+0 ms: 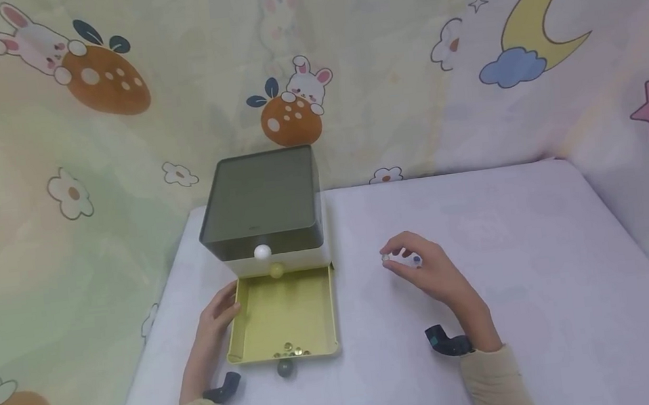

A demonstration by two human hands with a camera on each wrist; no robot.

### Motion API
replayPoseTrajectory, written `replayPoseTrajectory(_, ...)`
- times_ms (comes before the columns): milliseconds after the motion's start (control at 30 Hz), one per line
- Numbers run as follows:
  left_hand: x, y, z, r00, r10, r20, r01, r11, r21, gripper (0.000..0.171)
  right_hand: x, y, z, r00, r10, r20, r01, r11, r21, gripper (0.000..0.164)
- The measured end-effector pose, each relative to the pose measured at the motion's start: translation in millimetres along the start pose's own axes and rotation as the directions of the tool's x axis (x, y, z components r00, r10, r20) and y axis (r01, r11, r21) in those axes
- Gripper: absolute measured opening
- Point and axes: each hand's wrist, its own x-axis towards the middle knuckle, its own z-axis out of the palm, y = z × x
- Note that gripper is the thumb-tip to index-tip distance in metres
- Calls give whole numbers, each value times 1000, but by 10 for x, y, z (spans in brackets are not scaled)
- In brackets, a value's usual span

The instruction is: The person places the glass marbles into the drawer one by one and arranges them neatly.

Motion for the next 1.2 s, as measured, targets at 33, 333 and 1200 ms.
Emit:
replayPoseTrajectory(33, 0, -2, 2, 1000, -4, 1, 4, 1000, 0, 53, 15, -30, 25, 1000, -20, 8, 20, 1000, 11, 32)
replayPoseTrajectory(333, 10, -21, -8, 1000, -13, -4, 13, 1000, 0, 53, 120, -203, 281, 981, -179, 80, 170, 979, 111, 31)
replayPoseTrajectory(1200, 18, -19, -9, 1000, 5, -6, -5, 1000, 7, 52, 465, -563, 1020, 901, -231, 368, 226, 972, 57, 18)
